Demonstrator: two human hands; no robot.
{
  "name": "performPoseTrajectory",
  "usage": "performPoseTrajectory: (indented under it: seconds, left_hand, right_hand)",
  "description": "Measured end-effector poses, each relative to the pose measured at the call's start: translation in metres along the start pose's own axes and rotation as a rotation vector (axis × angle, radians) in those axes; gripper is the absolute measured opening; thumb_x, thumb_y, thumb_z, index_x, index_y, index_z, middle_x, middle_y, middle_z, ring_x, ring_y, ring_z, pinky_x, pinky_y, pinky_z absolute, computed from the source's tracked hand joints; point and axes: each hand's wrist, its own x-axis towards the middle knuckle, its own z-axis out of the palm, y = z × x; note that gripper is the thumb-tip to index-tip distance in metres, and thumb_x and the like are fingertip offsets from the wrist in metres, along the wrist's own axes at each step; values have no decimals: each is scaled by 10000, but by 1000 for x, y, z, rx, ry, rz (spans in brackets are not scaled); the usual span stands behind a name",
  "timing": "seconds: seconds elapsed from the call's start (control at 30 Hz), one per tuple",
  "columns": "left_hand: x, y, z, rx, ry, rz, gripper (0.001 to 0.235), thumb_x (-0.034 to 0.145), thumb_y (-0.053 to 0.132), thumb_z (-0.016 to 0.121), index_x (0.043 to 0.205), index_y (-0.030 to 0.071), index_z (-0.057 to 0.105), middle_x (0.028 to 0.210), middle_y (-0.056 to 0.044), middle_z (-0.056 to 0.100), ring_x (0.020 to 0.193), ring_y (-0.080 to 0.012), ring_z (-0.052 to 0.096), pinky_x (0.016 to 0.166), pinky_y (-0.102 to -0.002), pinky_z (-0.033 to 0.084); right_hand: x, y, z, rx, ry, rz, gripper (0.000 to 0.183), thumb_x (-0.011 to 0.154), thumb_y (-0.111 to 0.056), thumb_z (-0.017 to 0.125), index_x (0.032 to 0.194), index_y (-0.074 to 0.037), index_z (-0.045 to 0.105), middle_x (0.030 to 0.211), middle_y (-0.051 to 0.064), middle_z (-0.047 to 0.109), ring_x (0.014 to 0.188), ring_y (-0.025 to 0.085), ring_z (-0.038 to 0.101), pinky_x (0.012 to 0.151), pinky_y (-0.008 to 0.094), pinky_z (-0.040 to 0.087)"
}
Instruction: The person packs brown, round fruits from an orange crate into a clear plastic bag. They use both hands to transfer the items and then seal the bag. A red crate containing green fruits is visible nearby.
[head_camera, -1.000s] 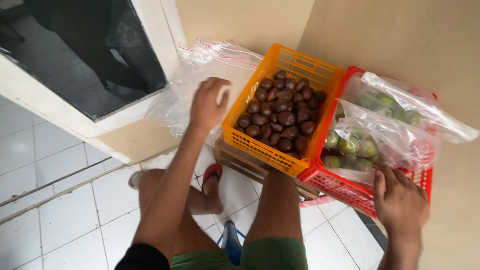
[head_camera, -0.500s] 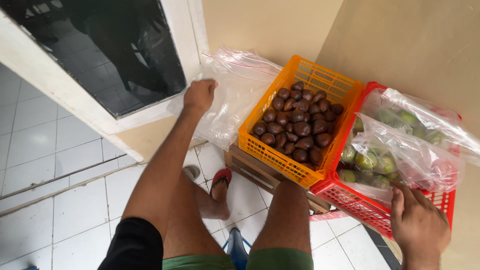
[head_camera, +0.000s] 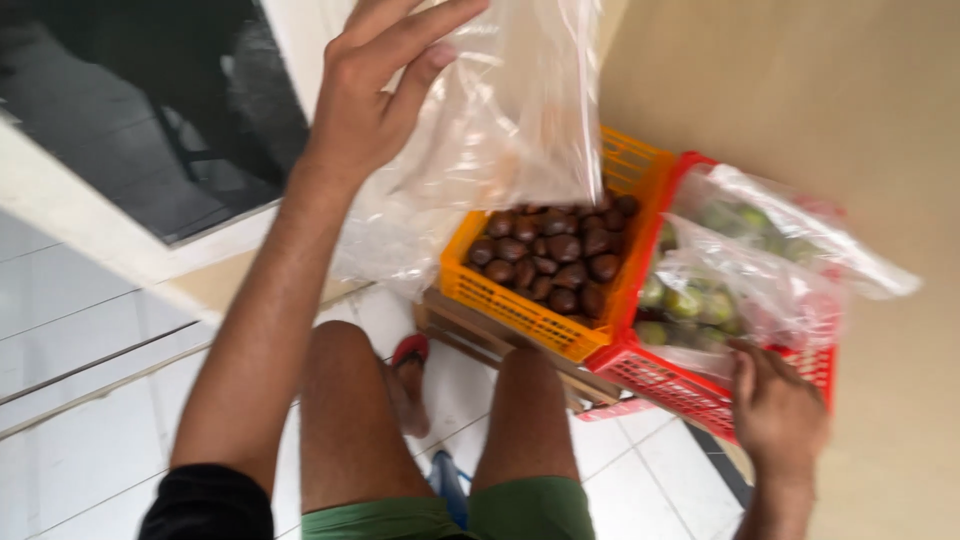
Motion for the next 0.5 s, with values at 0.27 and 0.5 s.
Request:
performPoseTrajectory:
  seconds: [0.27, 0.5]
  left_hand:
    - [-78, -93, 27, 427, -552, -4, 638, 894, 192, 772, 1491, 93, 570, 1605, -173, 459, 1360, -347, 540, 1231, -529, 260]
    - [-113, -74, 80, 69, -660, -314, 568, 954, 321, 711, 1448, 79, 575, 1344, -267, 621, 1201, -451, 620, 1013, -592, 463]
  right_hand:
    - [4, -14, -24, 79, -162, 98, 488, 1083, -407, 264, 1275, -290, 698, 1239, -21, 726, 1011, 312, 710, 855, 478, 556]
    - [1, -7, -10, 25, -199, 97, 537, 1158, -492, 201, 1341, -323, 677, 1225, 21, 727, 1185, 257, 687, 1059, 443, 491]
